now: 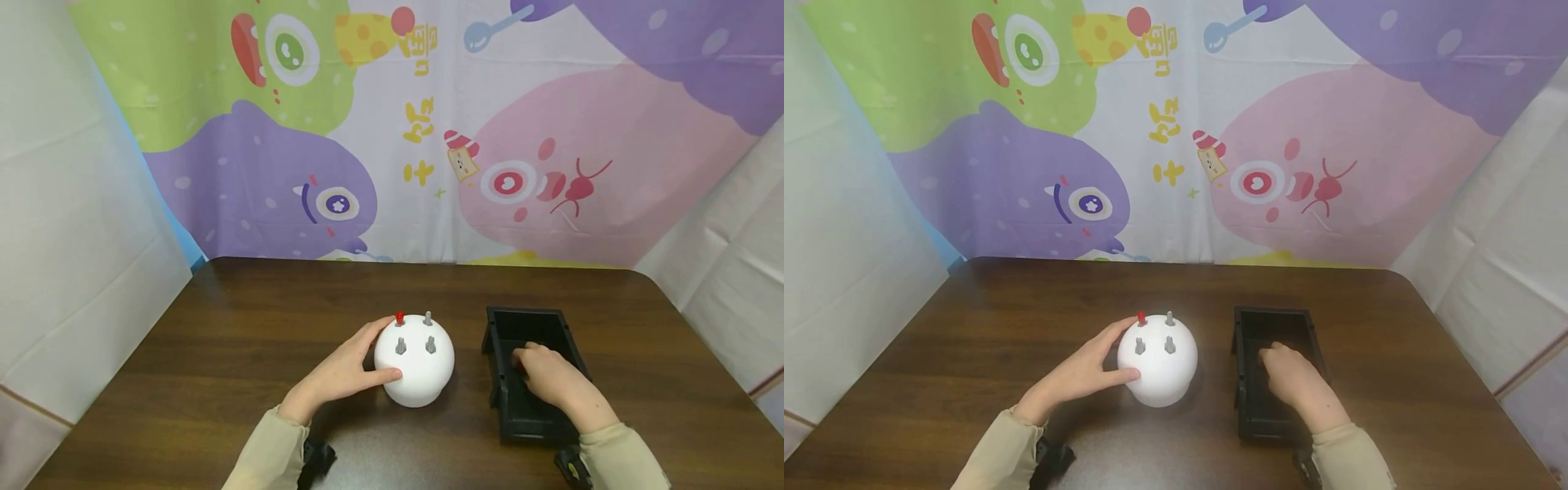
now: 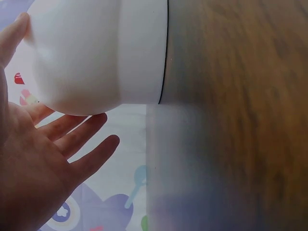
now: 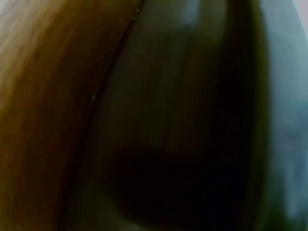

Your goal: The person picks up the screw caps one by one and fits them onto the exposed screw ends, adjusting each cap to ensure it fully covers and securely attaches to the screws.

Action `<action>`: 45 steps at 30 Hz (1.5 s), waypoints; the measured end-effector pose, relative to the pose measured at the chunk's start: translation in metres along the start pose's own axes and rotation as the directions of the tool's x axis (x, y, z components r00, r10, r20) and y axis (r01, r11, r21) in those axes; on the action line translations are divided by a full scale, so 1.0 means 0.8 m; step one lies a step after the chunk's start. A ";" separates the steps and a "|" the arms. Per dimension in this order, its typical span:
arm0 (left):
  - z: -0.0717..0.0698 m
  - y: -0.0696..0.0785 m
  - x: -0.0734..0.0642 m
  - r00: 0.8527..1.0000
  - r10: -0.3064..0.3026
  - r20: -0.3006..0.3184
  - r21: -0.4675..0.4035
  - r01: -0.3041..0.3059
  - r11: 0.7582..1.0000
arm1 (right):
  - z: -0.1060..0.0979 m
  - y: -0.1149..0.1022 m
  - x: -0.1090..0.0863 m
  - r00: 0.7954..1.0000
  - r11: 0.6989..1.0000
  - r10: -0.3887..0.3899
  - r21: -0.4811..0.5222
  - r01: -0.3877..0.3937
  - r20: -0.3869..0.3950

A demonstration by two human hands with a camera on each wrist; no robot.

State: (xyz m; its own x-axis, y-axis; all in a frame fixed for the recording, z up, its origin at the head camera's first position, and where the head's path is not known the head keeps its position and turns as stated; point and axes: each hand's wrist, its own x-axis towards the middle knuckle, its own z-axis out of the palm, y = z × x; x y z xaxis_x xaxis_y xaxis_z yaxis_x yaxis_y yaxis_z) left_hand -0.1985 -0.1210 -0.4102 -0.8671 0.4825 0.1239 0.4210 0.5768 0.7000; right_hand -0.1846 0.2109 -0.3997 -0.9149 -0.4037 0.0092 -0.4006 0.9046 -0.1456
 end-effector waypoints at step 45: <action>0.000 0.002 -0.001 1.000 0.001 0.001 0.002 -0.001 1.000 | -0.028 -0.003 -0.006 0.999 0.998 0.045 0.052 -0.043 -0.027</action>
State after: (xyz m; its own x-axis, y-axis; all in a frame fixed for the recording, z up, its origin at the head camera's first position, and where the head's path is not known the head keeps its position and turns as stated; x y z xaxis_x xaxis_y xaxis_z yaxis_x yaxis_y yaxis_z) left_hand -0.1973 -0.1206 -0.4092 -0.8665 0.4836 0.1238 0.4221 0.5776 0.6987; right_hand -0.1801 0.2139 -0.3771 -0.9328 -0.3592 0.0290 -0.3576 0.9129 -0.1967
